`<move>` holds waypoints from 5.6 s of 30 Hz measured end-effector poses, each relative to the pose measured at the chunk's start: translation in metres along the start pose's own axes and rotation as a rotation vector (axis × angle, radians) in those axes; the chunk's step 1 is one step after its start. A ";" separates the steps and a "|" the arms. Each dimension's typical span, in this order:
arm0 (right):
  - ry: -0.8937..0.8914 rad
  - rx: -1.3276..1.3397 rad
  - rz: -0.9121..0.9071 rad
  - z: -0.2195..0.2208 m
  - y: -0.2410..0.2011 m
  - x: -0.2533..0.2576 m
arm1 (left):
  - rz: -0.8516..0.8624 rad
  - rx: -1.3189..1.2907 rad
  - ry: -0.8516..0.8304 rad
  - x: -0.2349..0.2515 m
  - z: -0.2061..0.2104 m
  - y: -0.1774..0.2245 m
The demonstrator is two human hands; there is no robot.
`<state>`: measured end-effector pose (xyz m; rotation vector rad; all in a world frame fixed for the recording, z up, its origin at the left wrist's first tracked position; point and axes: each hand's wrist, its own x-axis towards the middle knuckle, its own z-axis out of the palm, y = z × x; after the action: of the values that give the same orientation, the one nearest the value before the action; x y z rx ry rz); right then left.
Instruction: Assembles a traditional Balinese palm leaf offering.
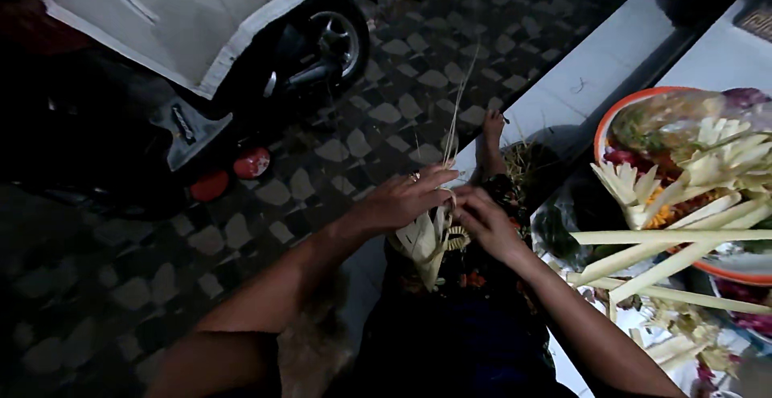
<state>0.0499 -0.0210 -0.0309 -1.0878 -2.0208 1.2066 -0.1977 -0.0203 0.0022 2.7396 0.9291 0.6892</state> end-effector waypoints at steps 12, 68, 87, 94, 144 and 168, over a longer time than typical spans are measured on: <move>-0.257 0.537 0.239 -0.017 0.002 0.063 | 0.035 -0.039 0.051 -0.001 0.024 -0.014; 0.094 -0.103 -0.130 -0.035 0.006 0.046 | -0.872 -1.173 0.216 0.020 0.037 -0.011; 0.055 -0.525 -0.409 -0.022 0.004 0.064 | -0.851 -0.937 0.207 0.016 0.032 -0.015; 0.207 -0.642 -0.407 -0.013 -0.005 0.057 | -0.864 -1.038 0.224 0.013 0.033 -0.016; -0.240 0.464 0.180 -0.010 0.010 0.043 | -0.327 -0.021 0.365 -0.002 0.042 -0.001; -0.294 0.917 0.208 0.010 0.035 0.064 | -0.216 0.048 0.712 0.001 0.066 -0.006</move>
<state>0.0211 0.0383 -0.0640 -0.6710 -1.2474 2.1849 -0.1689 -0.0158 -0.0577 2.3782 1.3475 1.6564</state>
